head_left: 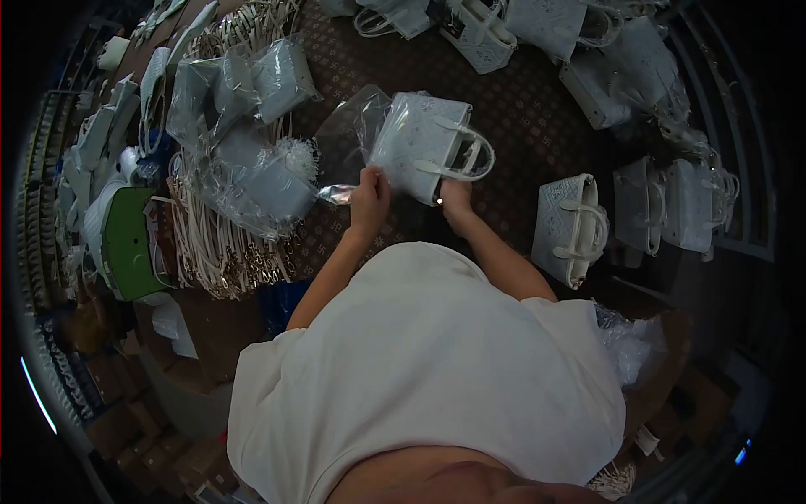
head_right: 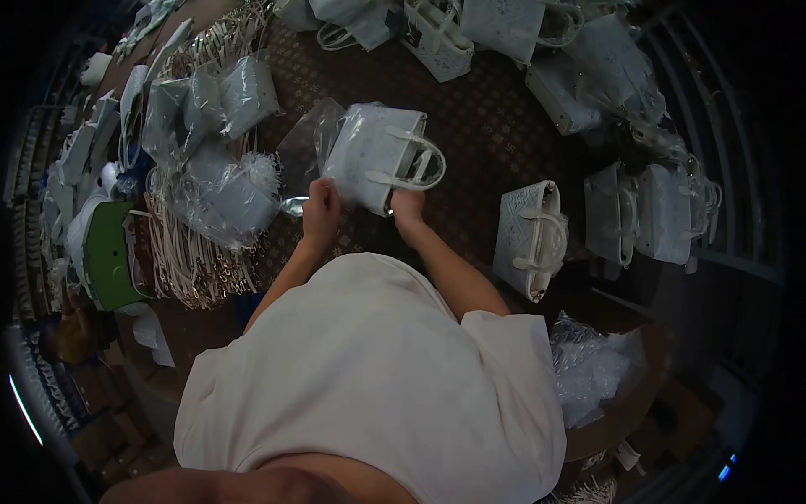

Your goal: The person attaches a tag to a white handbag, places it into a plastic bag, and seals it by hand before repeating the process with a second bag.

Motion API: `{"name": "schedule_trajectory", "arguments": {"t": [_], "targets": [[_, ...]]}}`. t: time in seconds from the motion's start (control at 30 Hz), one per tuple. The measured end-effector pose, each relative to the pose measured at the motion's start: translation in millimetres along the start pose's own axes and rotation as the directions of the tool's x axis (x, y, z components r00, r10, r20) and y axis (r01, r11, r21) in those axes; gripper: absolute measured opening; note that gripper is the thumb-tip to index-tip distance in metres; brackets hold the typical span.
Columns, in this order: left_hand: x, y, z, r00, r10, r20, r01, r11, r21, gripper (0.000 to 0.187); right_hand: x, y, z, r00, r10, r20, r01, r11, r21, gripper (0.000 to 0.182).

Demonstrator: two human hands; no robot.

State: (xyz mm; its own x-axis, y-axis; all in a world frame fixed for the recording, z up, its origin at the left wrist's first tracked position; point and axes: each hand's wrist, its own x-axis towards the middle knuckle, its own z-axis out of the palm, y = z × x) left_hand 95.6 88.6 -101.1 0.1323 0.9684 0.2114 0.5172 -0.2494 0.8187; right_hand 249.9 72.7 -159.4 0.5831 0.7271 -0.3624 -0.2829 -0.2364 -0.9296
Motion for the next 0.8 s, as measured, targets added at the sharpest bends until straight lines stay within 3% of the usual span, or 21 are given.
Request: {"name": "schedule_trajectory", "arguments": {"t": [0.07, 0.1, 0.2, 0.27, 0.33, 0.37, 0.4, 0.47, 0.53, 0.6, 0.67, 0.73, 0.8], "targets": [[12.6, -3.0, 1.0, 0.986, 0.168, -0.003, -0.163, 0.961, 0.225, 0.012, -12.6, 0.9, -0.2, 0.991, 0.072, 0.114, -0.056, 0.989, -0.137, 0.027], [18.3, -2.1, -2.2, 0.986, 0.169, -0.003, -0.164, 0.961, 0.224, 0.012, -14.3, 2.9, -1.9, 0.991, 0.071, 0.113, -0.055, 0.989, -0.137, 0.027], [28.0, 0.2, -13.4, 0.957, 0.28, 0.076, -0.289, 0.899, 0.329, 0.017, -17.6, 7.2, -8.5, 0.858, 0.186, 0.478, -0.162, 0.982, -0.091, 0.029], [25.9, 2.4, -18.3, 0.849, 0.447, 0.281, -0.521, 0.795, 0.311, 0.022, -21.5, 2.9, -8.6, 0.823, 0.2, 0.531, -0.177, 0.98, -0.095, 0.032], [15.6, -3.6, -21.2, 0.819, 0.457, 0.348, -0.565, 0.749, 0.346, 0.022, -21.7, 10.7, -8.2, 0.784, 0.207, 0.585, -0.187, 0.978, -0.095, 0.034], [8.8, -7.5, -21.6, 0.788, 0.458, 0.412, -0.605, 0.701, 0.377, 0.021, -19.2, 28.7, -9.6, 0.735, 0.16, 0.659, -0.099, 0.987, -0.129, 0.036], [3.2, -11.3, -21.3, 0.787, 0.46, 0.411, -0.607, 0.699, 0.378, 0.021, -17.3, 39.2, -11.4, 0.674, 0.117, 0.73, -0.006, 0.988, -0.154, 0.038], [-10.8, -18.9, -23.6, 0.936, 0.311, 0.163, -0.351, 0.798, 0.49, 0.019, -21.7, -6.7, -25.3, 0.616, 0.107, 0.78, 0.066, 0.98, -0.187, 0.044], [-25.7, -22.3, -31.1, 0.961, 0.225, 0.161, -0.276, 0.832, 0.481, 0.019, -15.0, -40.1, -43.0, 0.412, 0.263, 0.872, 0.294, 0.868, -0.401, 0.055], [-39.7, -27.8, -33.5, 0.98, 0.136, 0.144, -0.189, 0.862, 0.47, 0.019, -3.7, -77.5, -71.0, 0.368, 0.316, 0.874, 0.72, 0.498, -0.483, 0.048], [-52.8, -35.2, -29.0, 0.977, -0.04, 0.208, -0.053, 0.905, 0.422, 0.022, 19.3, -125.6, -75.4, 0.338, 0.672, 0.659, 0.738, 0.245, -0.629, 0.034], [-56.0, -37.0, -22.1, 0.983, -0.054, 0.174, -0.011, 0.934, 0.357, 0.022, 59.4, -127.6, -89.4, 0.453, 0.376, 0.808, 0.674, 0.449, -0.586, 0.022], [-54.1, -36.1, -15.8, 0.988, -0.062, 0.138, 0.02, 0.957, 0.289, 0.022, 87.4, -135.3, -67.4, 0.708, 0.005, 0.706, 0.588, 0.549, -0.593, 0.027]]}}
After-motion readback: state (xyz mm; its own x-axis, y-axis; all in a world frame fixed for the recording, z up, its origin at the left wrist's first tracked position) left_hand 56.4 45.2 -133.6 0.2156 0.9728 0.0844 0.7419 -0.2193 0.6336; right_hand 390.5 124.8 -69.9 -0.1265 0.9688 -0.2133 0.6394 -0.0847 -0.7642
